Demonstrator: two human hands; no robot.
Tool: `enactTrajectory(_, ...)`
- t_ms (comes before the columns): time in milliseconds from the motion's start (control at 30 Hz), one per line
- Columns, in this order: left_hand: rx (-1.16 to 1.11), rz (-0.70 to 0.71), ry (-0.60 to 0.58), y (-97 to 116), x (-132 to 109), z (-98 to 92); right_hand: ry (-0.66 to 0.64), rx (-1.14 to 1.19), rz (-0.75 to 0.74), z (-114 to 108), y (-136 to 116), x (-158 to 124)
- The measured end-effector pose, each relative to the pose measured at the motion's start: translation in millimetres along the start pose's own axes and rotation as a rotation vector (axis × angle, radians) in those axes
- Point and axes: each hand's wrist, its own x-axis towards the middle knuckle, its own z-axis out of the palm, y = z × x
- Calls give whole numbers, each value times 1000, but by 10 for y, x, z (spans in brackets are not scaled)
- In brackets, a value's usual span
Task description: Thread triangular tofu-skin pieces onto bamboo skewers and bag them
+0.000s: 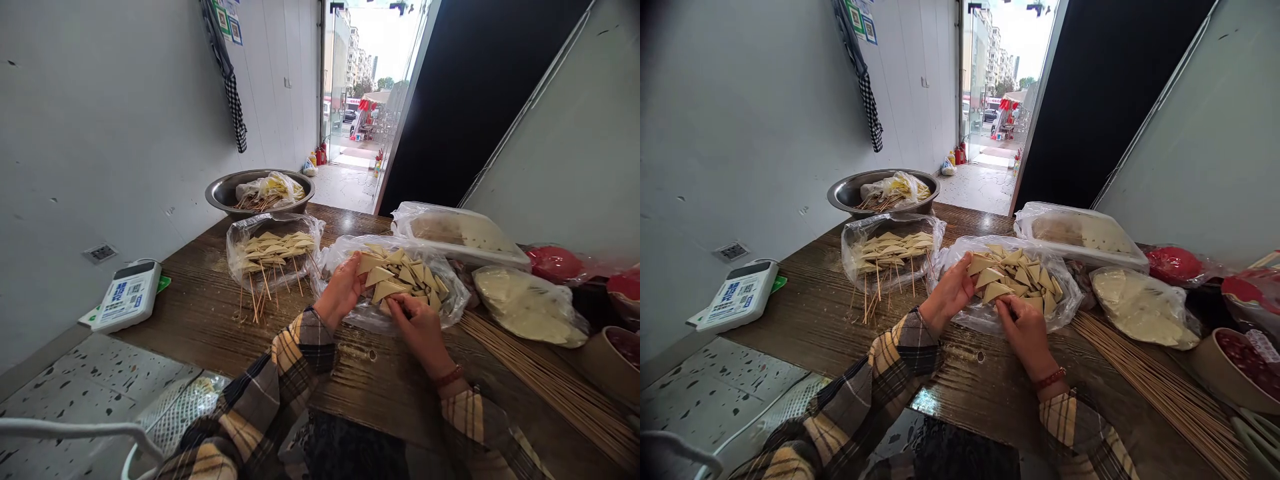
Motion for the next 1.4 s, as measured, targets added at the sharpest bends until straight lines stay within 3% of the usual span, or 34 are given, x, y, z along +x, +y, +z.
enactTrajectory(167, -43, -21, 13, 48, 10, -4, 114, -282, -169, -43, -24, -31)
enactTrajectory(267, -96, -46, -43, 65, -12, 36, 93, -359, -302, -55, -50, -41)
enactTrajectory(367, -111, -68, -79, 73, -34, 66, 69, -359, -319, -55, -65, -46)
enactTrajectory(533, -84, -59, -87, 77, -35, 58, 59, -231, -231, -36, -55, -41)
enactTrajectory(800, 5, 1, -73, 58, 10, -3, 2, 206, 125, -36, -87, 30)
enactTrajectory(967, 18, 23, -65, 49, -2, 20, -50, 333, 175, -36, -84, 43)
enactTrajectory(1200, 26, 3, -101, 36, -24, 56, -124, 292, 189, 5, -50, 36)
enactTrajectory(1400, 33, 58, -41, 65, -6, 15, -147, 279, 190, 21, -16, 19)
